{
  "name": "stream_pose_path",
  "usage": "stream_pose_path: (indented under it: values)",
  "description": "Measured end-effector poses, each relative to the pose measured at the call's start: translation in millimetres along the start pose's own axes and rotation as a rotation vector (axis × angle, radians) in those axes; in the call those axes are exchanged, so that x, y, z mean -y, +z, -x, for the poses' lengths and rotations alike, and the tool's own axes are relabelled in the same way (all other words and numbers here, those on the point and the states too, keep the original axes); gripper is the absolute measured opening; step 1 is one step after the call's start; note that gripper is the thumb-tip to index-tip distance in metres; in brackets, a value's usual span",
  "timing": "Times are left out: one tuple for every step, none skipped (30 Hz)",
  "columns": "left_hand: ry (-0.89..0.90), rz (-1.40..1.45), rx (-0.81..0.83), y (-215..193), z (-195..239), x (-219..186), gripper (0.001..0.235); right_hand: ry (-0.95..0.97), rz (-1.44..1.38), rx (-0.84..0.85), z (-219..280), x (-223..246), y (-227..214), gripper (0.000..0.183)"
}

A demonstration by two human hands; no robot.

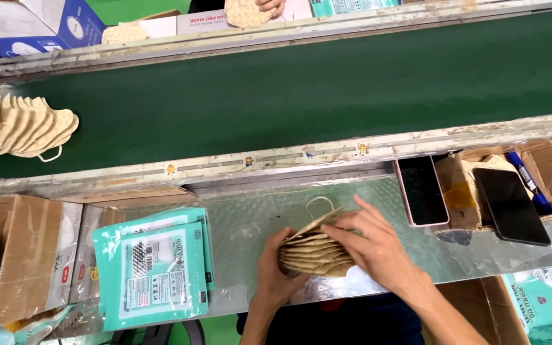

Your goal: Packing face masks into plastic bags and organizing them on a conveyor belt.

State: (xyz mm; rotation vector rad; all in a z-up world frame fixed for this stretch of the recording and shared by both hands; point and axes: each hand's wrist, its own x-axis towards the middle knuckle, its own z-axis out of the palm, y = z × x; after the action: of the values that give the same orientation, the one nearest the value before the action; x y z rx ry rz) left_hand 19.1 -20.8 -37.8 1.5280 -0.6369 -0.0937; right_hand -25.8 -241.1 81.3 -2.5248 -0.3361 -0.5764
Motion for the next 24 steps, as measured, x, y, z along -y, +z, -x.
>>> stream_pose_path:
  values:
    - [0.014, -0.01, -0.007, -1, -1, -1, 0.09, -0.03, 0.0, 0.018, 0, -2, 2, 0.045]
    - [0.014, -0.008, -0.01, 0, -3, -4, 0.09, -0.033, 0.002, 0.022, 1, -3, 4, 0.045]
    - [0.014, -0.04, -0.017, 1, -5, -8, 0.091, -0.067, -0.036, 0.053, 2, -4, 6, 0.048]
    - [0.013, -0.072, -0.019, 1, -7, -11, 0.092, -0.097, -0.073, 0.082, 4, -5, 8, 0.051]
    - [0.012, -0.069, -0.018, 3, -6, -8, 0.092, -0.094, -0.071, 0.084, 6, -5, 7, 0.051]
    - [0.026, -0.088, -0.021, 4, -7, -6, 0.092, -0.065, -0.149, 0.071, 6, -5, 7, 0.05]
    - [0.041, -0.107, -0.024, 4, -7, -3, 0.091, -0.035, -0.226, 0.057, 5, -5, 7, 0.05]
    - [0.038, -0.108, -0.032, 4, -6, -2, 0.091, -0.04, -0.228, 0.064, 4, -1, 4, 0.05]
    - [0.013, -0.15, -0.043, 5, -5, -1, 0.087, 0.035, -0.067, 0.006, 3, 3, 2, 0.063]
    - [-0.009, -0.186, -0.049, 8, -5, 0, 0.083, 0.114, 0.101, -0.055, 3, 6, -2, 0.077]
    - [-0.009, -0.182, -0.051, 10, -10, -5, 0.083, 0.112, 0.104, -0.051, 5, 7, -1, 0.077]
    - [0.016, -0.2, -0.054, 12, -14, -11, 0.086, 0.064, 0.064, 0.101, 8, 8, 0, 0.092]
    - [0.042, -0.218, -0.057, 14, -19, -17, 0.088, 0.017, 0.021, 0.254, 11, 10, 1, 0.113]
    - [0.043, -0.219, -0.057, 13, -20, -16, 0.088, 0.016, 0.02, 0.253, 13, 4, 4, 0.113]
    - [0.058, -0.172, -0.05, 13, -21, -16, 0.086, 0.112, -0.252, 0.197, 16, -1, 6, 0.109]
    - [0.069, -0.125, -0.043, 12, -20, -17, 0.083, 0.208, -0.525, 0.143, 18, -6, 8, 0.106]
    - [0.067, -0.127, -0.044, 13, -17, -14, 0.083, 0.208, -0.528, 0.144, 13, -4, 5, 0.106]
    - [0.063, -0.123, -0.033, 14, -17, -11, 0.08, 0.168, -0.355, 0.161, 7, -3, 1, 0.109]
    - [0.059, -0.12, -0.021, 15, -16, -8, 0.076, 0.128, -0.181, 0.178, 1, -2, -4, 0.112]
    - [0.061, -0.119, -0.019, 14, -15, -6, 0.076, 0.129, -0.18, 0.176, 4, -4, -5, 0.112]
    - [0.069, -0.116, -0.027, 13, -14, -3, 0.076, 0.099, -0.195, 0.227, 7, -7, -5, 0.108]
    - [0.073, -0.113, -0.037, 13, -11, -1, 0.075, 0.07, -0.213, 0.282, 11, -9, -6, 0.106]
    - [0.071, -0.112, -0.036, 13, -10, 1, 0.075, 0.072, -0.214, 0.283, 13, -11, -7, 0.106]
    - [0.055, -0.136, -0.018, 12, -9, 3, 0.072, 0.086, -0.087, 0.22, 13, -13, -7, 0.102]
